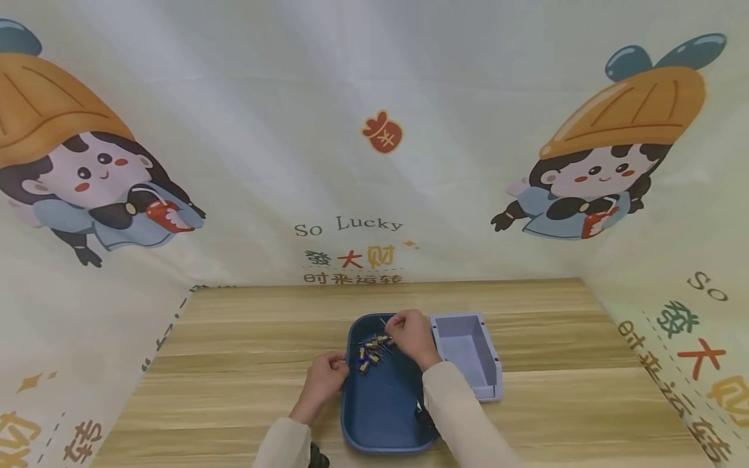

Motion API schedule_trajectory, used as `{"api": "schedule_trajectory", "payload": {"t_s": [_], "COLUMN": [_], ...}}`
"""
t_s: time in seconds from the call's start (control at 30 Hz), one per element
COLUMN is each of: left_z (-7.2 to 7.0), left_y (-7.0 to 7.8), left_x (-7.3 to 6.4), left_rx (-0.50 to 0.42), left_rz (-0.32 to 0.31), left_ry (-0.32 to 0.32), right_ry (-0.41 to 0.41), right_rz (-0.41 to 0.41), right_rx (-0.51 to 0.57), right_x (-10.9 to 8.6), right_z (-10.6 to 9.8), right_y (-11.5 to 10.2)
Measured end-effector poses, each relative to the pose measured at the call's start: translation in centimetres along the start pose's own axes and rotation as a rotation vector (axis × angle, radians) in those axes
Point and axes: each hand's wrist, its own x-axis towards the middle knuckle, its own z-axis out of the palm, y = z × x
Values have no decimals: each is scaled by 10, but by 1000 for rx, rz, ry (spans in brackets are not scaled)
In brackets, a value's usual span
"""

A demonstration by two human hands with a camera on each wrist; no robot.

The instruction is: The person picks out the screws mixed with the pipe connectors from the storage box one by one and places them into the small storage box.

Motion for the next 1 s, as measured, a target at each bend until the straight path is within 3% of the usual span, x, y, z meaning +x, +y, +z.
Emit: {"api": "schedule_trajectory", "payload": {"t_s": [0.37,0.63,1.0], "left_z": [0,0,3], "left_y": [0,-1,-4], "left_x": [3,2,1], "left_rx": [-2,-10,-38], "left_rz": [2,-4,-11], "left_ry": [5,0,5], "right_ry": [31,80,128], "right_rz": [59,91,78], "right_rx": [51,1,-9], "right_x": [-1,-8,-21], "right_z": [-40,-66,-82], "right_y": [-2,12,36]}}
